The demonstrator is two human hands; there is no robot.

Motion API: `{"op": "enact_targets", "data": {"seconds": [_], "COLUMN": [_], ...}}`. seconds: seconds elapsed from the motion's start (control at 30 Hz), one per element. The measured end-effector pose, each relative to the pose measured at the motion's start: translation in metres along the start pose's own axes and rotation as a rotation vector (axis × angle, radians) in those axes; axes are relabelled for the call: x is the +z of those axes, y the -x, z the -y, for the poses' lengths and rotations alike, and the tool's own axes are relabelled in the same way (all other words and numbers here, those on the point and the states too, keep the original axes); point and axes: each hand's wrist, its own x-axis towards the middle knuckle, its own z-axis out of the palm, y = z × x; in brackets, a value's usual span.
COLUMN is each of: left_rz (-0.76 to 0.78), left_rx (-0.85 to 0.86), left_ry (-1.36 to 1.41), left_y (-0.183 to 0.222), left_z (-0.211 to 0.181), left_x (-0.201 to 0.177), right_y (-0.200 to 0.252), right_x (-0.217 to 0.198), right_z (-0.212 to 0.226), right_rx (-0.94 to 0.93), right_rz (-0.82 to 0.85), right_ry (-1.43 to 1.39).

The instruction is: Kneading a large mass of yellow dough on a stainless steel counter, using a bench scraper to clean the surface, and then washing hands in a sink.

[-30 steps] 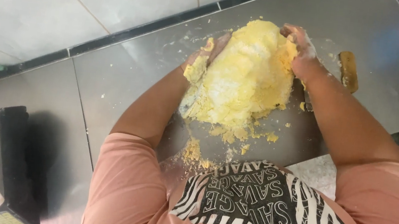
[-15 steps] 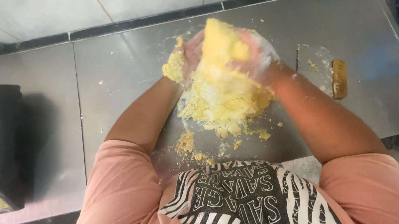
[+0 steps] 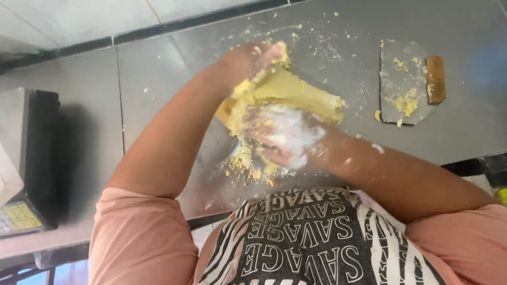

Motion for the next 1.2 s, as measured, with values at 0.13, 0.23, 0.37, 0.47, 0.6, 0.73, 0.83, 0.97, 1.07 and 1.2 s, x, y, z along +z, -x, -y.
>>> {"op": "enact_targets", "data": {"seconds": [0.13,0.23,0.37,0.47,0.6,0.73,0.83,0.97,1.07,1.2], "left_rz": [-0.162,-0.091,-0.217,-0.301,-0.361,-0.386,-0.341,-0.264,-0.343,-0.313], "left_rx": [0.409,0.373,0.455,0.41,0.361,0.301,0.149,0.031,0.059,0.006], "left_ry": [-0.898,-0.937,-0.929,-0.948,-0.917,-0.974,-0.994,-0.962,0.1,0.153], "left_y": [0.043,0.092,0.144,0.153,0.106,0.058,0.033,0.015,0.001,0.045], "left_z": [0.018,-0.009,-0.006,0.035,0.045,0.066,0.079,0.098,0.132,0.074], "left_x": [0.031,0.035,0.058,0.082,0.064,0.04,0.03,0.022,0.0,-0.067], "right_y": [0.026,0.026,0.033,0.027,-0.01,-0.054,-0.076,-0.095,-0.099,-0.077], "right_x": [-0.063,-0.062,0.0,0.001,0.0,-0.021,-0.028,-0.052,-0.138,-0.101], "right_z": [-0.014,-0.017,-0.016,-0.016,-0.059,-0.08,-0.093,-0.097,-0.054,-0.143], "right_rx": [0.171,0.228,0.122,0.132,0.201,0.431,0.538,0.728,0.849,0.448], "right_rz": [-0.323,-0.464,-0.398,-0.33,-0.294,-0.077,0.0,0.104,0.399,0.125], "right_ry": [0.048,0.005,0.209,0.278,0.182,0.059,-0.018,-0.119,-0.574,-0.728]}}
